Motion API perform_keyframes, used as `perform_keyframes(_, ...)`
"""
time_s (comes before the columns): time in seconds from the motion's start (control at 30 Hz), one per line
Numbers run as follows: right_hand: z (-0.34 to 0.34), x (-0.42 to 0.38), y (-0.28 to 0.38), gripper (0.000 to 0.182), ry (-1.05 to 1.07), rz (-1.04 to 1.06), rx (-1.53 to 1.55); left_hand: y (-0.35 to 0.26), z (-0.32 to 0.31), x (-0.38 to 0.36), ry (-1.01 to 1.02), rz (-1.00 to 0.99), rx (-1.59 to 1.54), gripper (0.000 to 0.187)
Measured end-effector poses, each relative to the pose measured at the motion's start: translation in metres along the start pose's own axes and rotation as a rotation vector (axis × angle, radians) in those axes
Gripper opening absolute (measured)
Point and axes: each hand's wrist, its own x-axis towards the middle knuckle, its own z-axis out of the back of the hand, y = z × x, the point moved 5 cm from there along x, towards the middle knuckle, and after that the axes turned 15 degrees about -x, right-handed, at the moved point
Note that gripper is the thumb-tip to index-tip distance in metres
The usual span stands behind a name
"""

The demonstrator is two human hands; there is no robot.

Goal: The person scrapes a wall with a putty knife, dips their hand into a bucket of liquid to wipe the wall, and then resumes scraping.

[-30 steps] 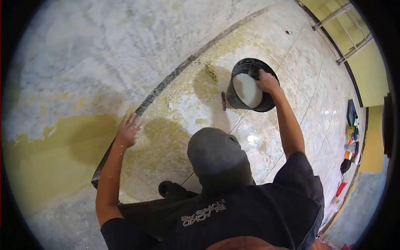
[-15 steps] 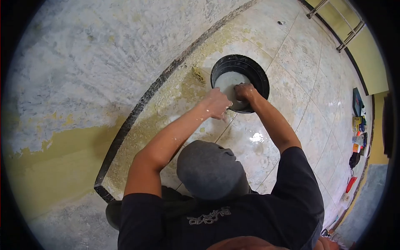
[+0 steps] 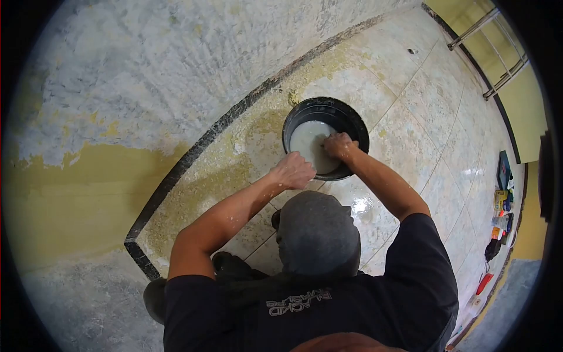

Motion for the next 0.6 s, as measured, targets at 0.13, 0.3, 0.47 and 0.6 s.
perform_keyframes(0.13,0.013,-0.014,0.036,0.032,0.021,0.101,-0.013,-0.011,0.007,-0.022,0.09,0.091,-0.079,0.016)
perform_keyframes(0.3,0.036,-0.031,0.03,0.03,0.03,0.083,-0.107,0.015,0.034,-0.005,0.269,0.14,-0.752,0.035)
perform_keyframes(0.47,0.022,-0.039,-0.001,0.015,-0.363,-0.069,-0.105,0.047,0.0,0.059,0.348,0.461,-0.208,0.041)
perform_keyframes(0.6,0.018,-0.048,0.011,0.013,-0.408,-0.143,-0.049,0.072,-0.053,0.094,0.466,0.59,-0.029,0.046)
